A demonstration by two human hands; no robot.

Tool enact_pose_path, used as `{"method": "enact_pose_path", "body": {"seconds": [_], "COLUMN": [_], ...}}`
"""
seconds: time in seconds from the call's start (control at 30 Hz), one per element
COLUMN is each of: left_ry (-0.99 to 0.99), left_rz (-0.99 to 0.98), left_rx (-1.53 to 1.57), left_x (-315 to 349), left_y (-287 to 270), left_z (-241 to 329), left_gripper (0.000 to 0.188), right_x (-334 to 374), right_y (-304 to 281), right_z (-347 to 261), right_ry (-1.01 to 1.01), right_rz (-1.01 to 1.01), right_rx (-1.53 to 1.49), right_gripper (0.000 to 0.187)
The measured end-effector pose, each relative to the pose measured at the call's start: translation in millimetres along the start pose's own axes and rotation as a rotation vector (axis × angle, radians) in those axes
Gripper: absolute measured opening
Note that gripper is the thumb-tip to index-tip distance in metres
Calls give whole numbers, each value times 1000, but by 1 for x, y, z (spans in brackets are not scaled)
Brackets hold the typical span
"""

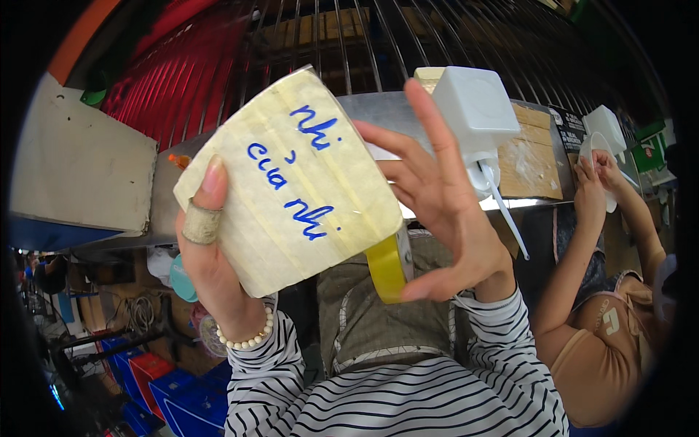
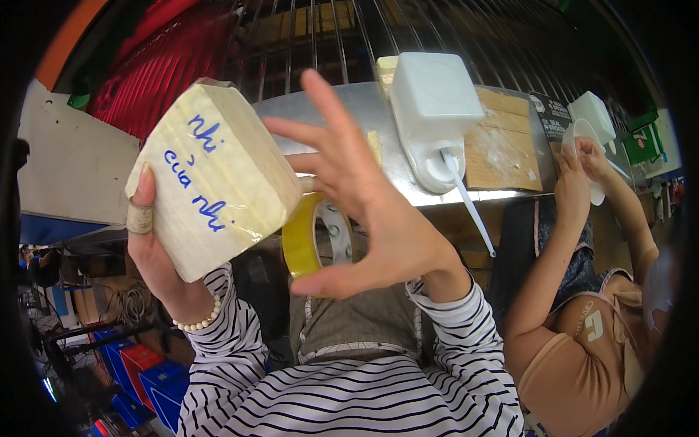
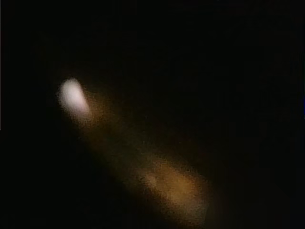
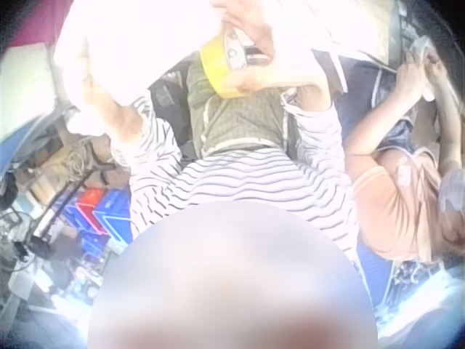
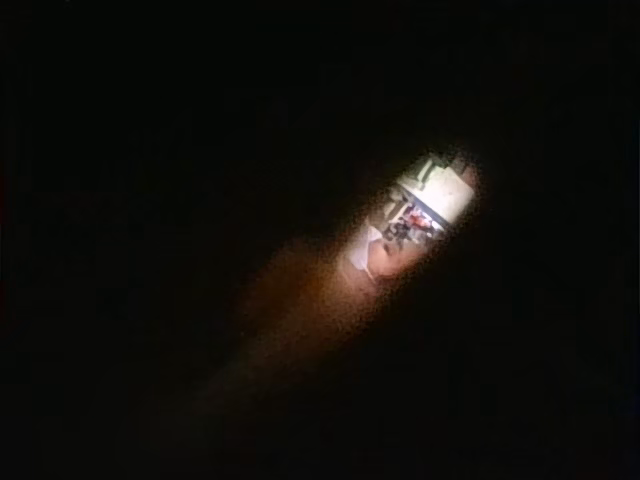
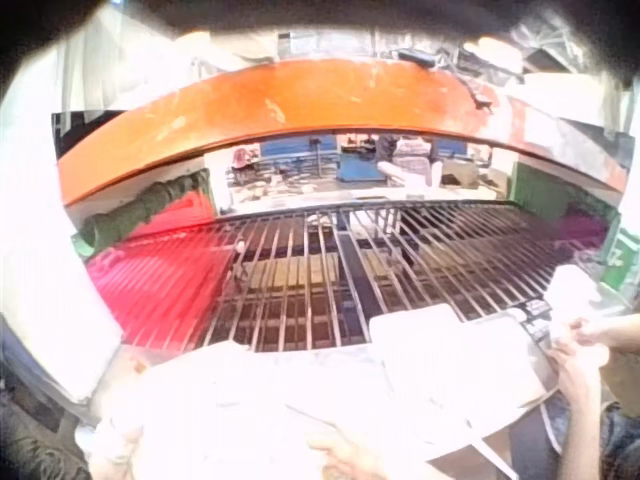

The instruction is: The person repeatedly wraps a small, irregularly shaped white object with yellow tape. They rotate the object to cover different sides and smooth the tape down. The object has blue handwritten text on it.

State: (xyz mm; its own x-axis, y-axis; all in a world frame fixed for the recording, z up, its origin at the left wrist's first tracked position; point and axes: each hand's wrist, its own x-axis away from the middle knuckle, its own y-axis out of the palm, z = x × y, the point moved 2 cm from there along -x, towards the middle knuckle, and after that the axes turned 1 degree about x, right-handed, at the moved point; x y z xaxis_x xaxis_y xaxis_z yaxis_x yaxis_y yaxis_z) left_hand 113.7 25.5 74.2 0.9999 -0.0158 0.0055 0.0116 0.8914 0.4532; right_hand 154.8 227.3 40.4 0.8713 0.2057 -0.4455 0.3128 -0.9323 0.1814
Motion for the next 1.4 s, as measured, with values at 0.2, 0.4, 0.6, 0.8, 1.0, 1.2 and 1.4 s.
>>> {"method": "enact_pose_path", "body": {"seconds": [0.2, 0.4, 0.6, 0.8, 1.0, 1.2, 1.4], "left_ry": [114, 145, 80, 272, 1106, 1170, 1210], "left_rz": [35, 48, -45, -639, -605, -693, -689], "left_rx": [-133, -193, -247, -723, -1362, -1158, -1373], "left_x": [-3, -2, 1, 3, 13, 4, -5], "left_y": [3, 2, -4, -23, -13, -6, -5], "left_z": [-2, 2, -3, 21, 19, 33, 40], "left_gripper": [51, 50, 55, 91, 47, 18, 15], "right_x": [10, 11, 7, 12, 14, 35, 51], "right_y": [2, 10, 18, 17, 29, 35, 56], "right_z": [1, -4, 1, -1, 0, -4, 22], "right_ry": [22, 106, 156, 375, 436, 240, 144], "right_rz": [86, 166, 205, 303, 239, 210, 158], "right_rx": [145, 207, 148, -246, -340, -313, 390], "right_gripper": [130, 118, 96, 74, 75, 110, 82]}}
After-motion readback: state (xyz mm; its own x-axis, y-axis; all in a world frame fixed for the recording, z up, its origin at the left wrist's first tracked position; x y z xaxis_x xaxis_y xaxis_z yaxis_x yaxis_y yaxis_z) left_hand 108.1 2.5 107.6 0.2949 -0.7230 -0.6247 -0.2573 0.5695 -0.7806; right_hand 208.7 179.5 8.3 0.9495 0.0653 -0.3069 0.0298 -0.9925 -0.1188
